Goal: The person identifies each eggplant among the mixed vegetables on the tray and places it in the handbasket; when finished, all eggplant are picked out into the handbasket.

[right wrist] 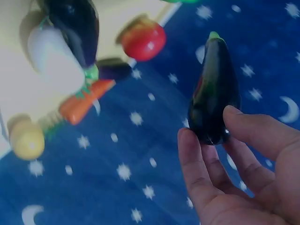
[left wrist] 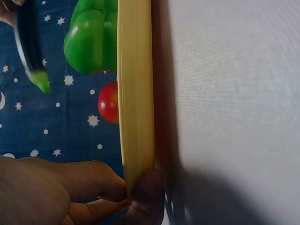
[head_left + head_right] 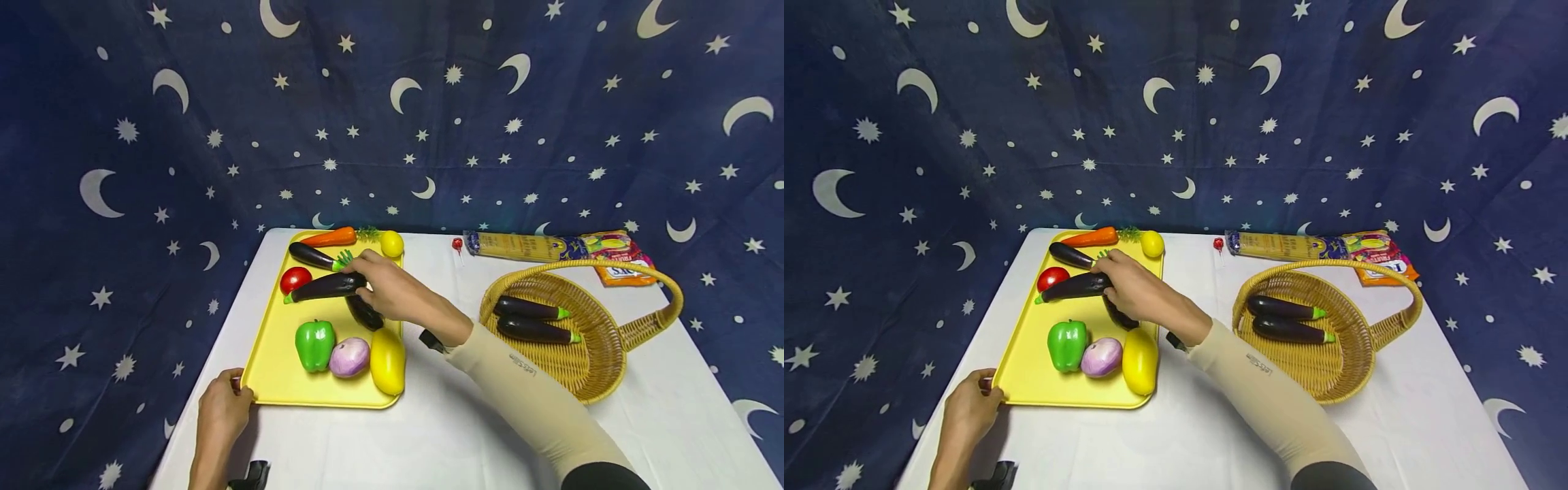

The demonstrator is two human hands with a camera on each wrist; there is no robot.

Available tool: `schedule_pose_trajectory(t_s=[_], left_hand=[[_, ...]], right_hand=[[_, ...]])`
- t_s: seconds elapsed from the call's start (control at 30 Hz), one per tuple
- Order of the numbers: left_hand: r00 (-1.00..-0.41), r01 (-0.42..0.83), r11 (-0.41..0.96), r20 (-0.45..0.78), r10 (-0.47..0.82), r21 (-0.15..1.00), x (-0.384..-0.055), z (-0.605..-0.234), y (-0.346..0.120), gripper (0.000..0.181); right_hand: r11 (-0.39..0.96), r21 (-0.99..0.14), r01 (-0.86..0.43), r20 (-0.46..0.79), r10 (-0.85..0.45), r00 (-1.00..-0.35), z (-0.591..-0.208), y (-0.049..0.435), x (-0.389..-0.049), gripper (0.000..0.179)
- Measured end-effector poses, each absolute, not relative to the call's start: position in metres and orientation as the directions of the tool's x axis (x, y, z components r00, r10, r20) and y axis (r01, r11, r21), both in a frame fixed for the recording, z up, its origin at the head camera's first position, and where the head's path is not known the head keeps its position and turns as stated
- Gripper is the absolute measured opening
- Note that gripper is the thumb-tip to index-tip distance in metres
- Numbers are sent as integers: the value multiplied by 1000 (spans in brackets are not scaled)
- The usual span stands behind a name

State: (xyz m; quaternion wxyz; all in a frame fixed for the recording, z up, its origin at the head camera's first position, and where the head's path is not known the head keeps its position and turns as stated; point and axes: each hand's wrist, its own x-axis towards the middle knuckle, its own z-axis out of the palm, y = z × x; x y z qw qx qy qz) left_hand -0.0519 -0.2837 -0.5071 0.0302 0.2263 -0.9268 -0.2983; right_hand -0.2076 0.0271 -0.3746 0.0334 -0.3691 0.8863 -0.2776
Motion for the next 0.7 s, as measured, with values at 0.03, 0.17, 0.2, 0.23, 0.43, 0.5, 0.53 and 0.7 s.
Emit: schedule_pose_trajectory(t_s=[0.03,0.17,0.2,0.23,0.43,0.5,0.53,0.7], left_hand=[[-895,-403,719,-79,-439,567,-52,-507,-284,45],[-892,-407,713,-80,-445,571,-52,-508,-284,46],[-892,-407,712,-80,-445,572,-52,-507,-284,46],[-893,-405,714,-80,-442,570,-52,-508,-283,46],[-901,-390,729,-69,-429,562,-49,-507,-283,45],[-902,-388,729,-68,-427,563,-49,-507,-284,44],[-901,-389,728,-70,-428,564,-49,-507,-284,44],[-905,-388,731,-79,-419,561,-52,-505,-285,45]], right_hand=[[569,-513,-643,174,-664,-727,-371,37,-202,38],[549,-505,-665,285,-621,-730,-356,81,-179,39],[548,-505,-667,307,-608,-732,-353,93,-172,41],[551,-501,-667,327,-593,-736,-351,107,-166,42],[620,-481,-620,382,-488,-785,-340,186,-125,53],[638,-464,-614,401,-467,-788,-340,213,-111,58],[652,-448,-612,411,-458,-788,-340,226,-105,61],[734,-403,-546,418,-383,-824,-341,293,-73,73]])
